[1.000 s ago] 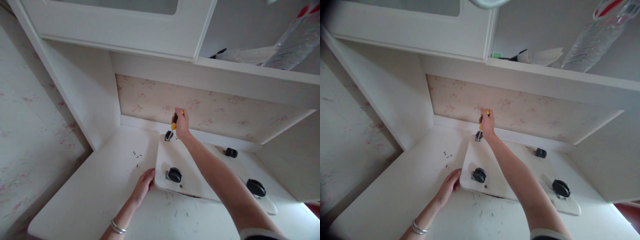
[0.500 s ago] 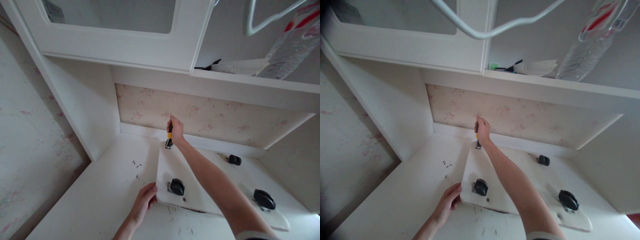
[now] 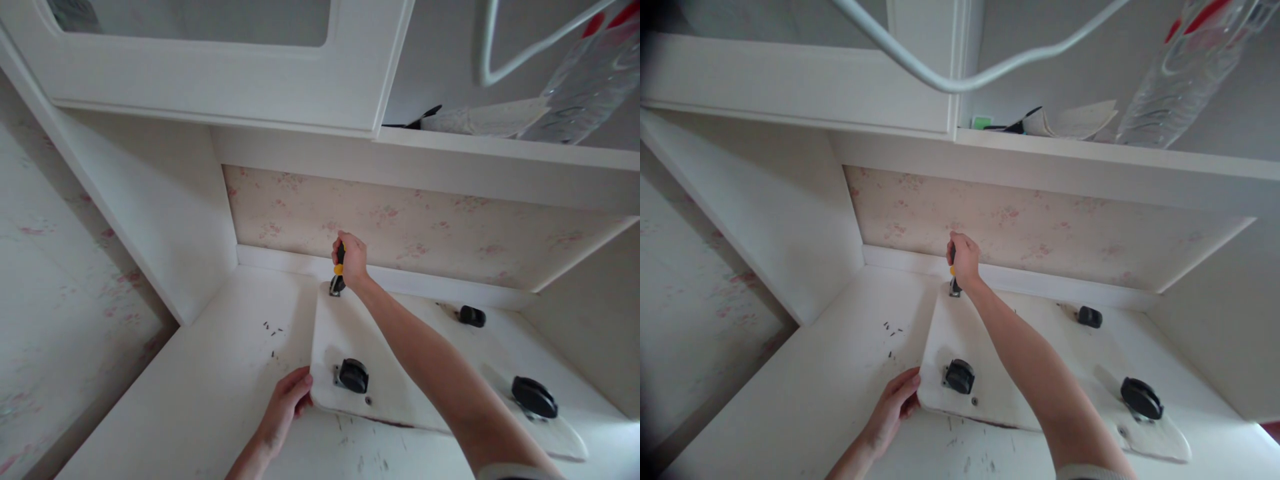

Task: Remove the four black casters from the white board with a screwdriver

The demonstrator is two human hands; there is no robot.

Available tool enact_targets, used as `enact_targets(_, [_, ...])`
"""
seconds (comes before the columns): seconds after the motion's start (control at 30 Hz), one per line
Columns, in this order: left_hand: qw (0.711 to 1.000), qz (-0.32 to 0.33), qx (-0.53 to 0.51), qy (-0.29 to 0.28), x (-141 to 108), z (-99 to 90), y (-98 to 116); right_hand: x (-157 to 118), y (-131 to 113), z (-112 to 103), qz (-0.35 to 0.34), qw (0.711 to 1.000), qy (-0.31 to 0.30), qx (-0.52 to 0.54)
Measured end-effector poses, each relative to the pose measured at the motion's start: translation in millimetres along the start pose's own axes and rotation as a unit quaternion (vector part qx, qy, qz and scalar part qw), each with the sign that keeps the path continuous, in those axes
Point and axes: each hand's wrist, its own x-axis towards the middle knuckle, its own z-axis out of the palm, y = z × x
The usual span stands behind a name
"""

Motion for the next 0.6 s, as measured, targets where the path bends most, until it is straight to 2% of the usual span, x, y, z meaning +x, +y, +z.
enact_targets(0.23, [1.0, 0.009, -0.014, -0.011, 2, -0.4, 0, 0, 0, 1, 0.015, 0.999, -0.029, -0.004])
enact_targets(0.4, [0.999, 0.014, -0.03, -0.017, 4, -1.2, -3, -7, -11, 5, 0.041, 0.99, -0.132, -0.034])
enact_targets(0.47, [0.999, 0.017, -0.03, -0.015, 4, -1.4, -4, -5, -14, 8, 0.046, 0.986, -0.154, -0.054])
enact_targets(0.6, [0.999, 0.013, -0.036, -0.012, 4, -1.3, -4, 8, -13, 15, 0.037, 0.99, -0.103, -0.093])
